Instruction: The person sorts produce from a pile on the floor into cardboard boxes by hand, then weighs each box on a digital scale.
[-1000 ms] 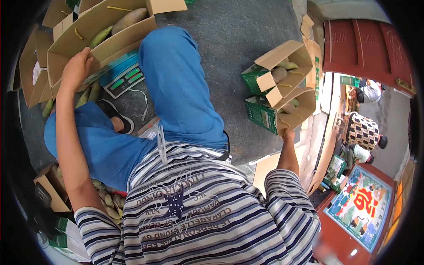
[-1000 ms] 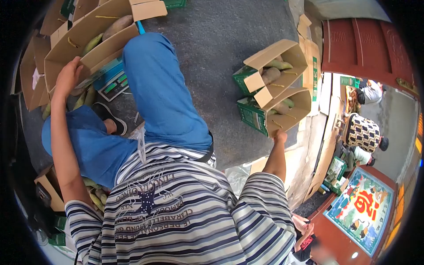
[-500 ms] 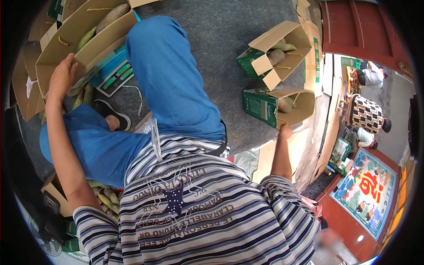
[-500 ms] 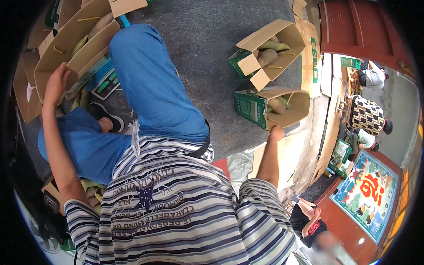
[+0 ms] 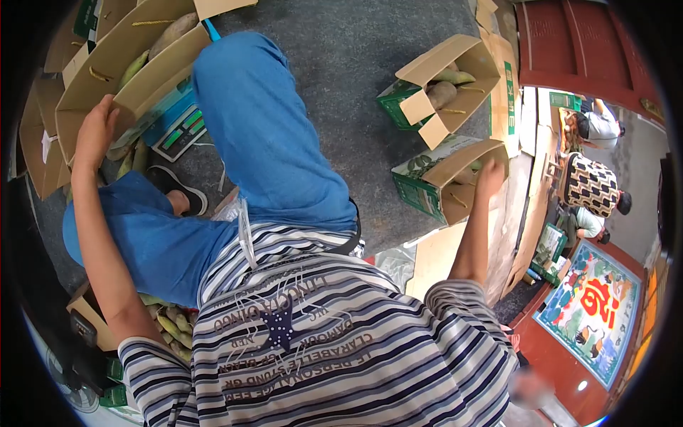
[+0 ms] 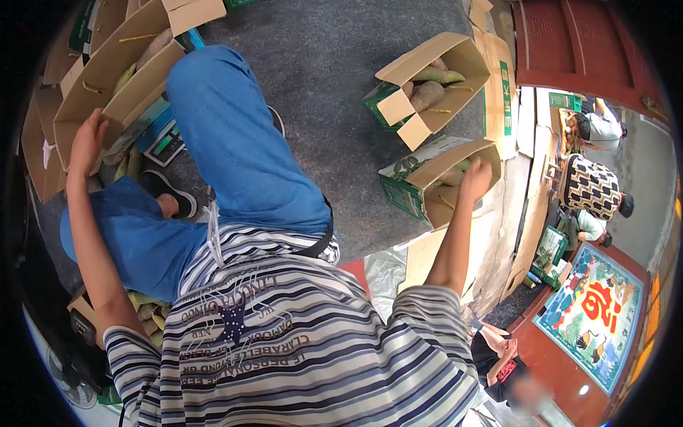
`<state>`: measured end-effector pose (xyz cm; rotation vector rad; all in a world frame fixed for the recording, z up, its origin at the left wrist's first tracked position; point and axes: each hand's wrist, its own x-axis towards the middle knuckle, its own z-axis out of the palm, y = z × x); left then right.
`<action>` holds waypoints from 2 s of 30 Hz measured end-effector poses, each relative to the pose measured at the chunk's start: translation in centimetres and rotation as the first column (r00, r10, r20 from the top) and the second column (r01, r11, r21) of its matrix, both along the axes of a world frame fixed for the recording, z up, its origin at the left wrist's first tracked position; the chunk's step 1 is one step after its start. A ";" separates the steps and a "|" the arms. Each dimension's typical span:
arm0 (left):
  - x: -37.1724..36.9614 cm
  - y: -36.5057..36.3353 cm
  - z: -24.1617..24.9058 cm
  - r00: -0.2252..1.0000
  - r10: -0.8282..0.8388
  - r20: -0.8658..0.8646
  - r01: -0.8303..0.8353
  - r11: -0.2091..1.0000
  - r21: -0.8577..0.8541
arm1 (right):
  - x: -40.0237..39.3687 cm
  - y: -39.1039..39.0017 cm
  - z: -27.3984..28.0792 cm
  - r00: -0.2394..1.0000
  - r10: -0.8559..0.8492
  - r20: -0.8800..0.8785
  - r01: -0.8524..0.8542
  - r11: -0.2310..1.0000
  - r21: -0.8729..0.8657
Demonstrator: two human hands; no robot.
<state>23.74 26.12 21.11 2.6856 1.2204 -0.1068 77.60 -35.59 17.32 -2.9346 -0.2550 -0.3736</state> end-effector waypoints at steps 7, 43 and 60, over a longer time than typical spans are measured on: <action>0.5 -1.0 0.7 0.999 0.005 0.040 -0.004 0.999 -0.036 | 7.8 8.8 -7.4 0.803 -0.062 -0.593 0.016 0.996 -0.082; -0.6 1.0 2.3 0.946 0.055 0.319 -0.100 0.987 0.125 | 0.8 12.7 0.2 0.807 0.441 -0.391 -0.565 0.770 -0.296; -9.3 11.1 -1.3 0.802 0.589 -0.094 -0.584 0.808 0.080 | -20.6 59.3 3.3 0.225 0.721 -0.655 -0.880 0.439 0.181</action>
